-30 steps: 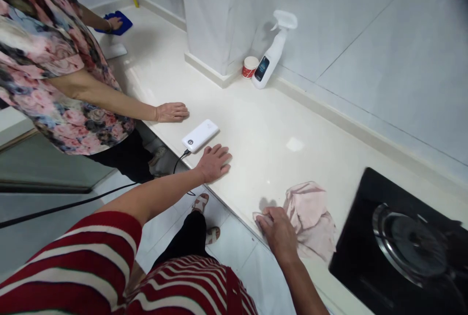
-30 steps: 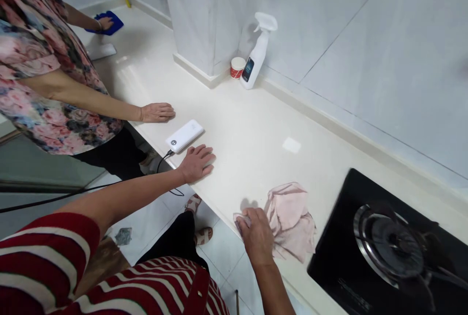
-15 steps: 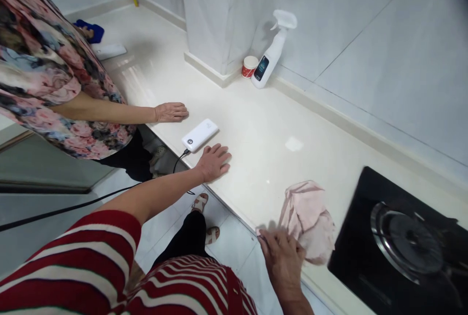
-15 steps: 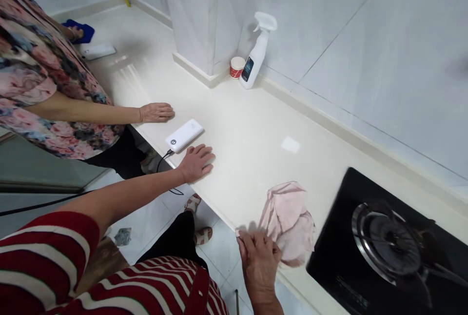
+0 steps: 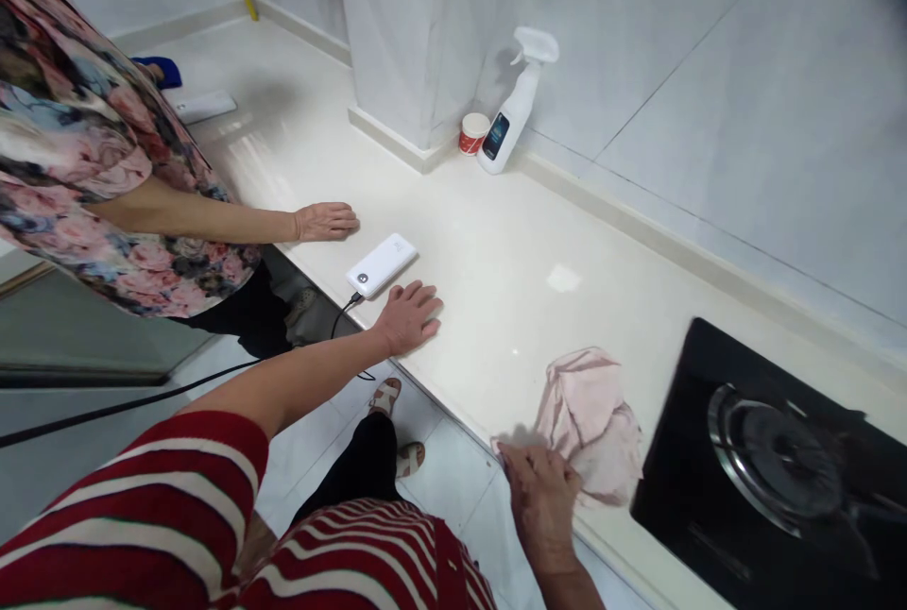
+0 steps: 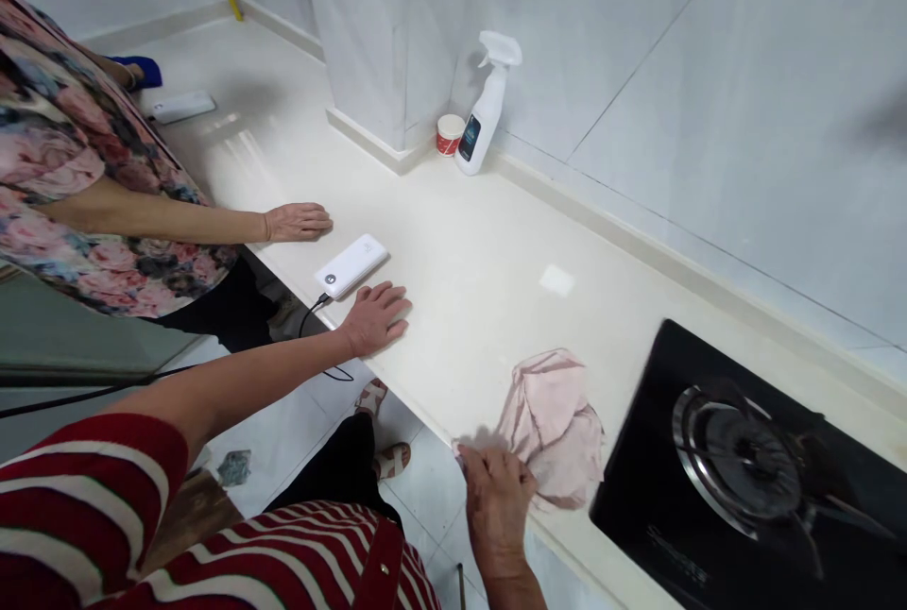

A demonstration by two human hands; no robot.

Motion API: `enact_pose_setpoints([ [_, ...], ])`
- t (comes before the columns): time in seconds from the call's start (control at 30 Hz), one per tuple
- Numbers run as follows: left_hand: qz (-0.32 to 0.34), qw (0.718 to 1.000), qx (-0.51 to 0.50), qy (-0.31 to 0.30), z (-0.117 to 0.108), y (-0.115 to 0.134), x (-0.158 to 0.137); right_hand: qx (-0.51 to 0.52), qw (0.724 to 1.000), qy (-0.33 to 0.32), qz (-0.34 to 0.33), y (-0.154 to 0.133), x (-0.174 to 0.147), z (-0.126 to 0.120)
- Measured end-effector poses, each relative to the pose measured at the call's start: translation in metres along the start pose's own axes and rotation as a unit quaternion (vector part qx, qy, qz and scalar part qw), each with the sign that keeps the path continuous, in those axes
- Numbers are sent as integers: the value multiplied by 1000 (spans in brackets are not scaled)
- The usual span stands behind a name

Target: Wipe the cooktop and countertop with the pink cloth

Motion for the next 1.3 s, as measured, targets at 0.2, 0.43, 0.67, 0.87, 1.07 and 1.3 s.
enact_pose_setpoints([
  [0.2, 1, 1000, -2, 4, 1, -1, -1, -2, 1000, -8, -2, -3, 3, -1],
  [0.43, 6, 1000, 4, 23, -2, -3, 0, -117, 982, 79, 123, 38, 30, -23],
  [0.67, -4, 1000, 16, 9, -1, -4, 1, -19, 976, 25, 217, 98, 61, -9],
  [0.87, -4, 1000, 30, 7, -9, -3, 2, 65, 995, 20, 69, -30, 110, 11],
  [1.07, -3, 999, 35, -1, -15, -5, 7, 114, 992, -43, -31, -118, 115, 18],
  [1.3, -14, 999, 47, -9, -17, -5, 9, 55, 996, 20, 63, -20, 18, 13],
])
Point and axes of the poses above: each hand's wrist, its own x-axis towards the middle knuckle, its own z-axis out of the palm, y = z × x, the point moved 5 cm from there along x, towards the middle knuckle, and after that the axes turned 1 degree about -z, right-handed, at the moved point
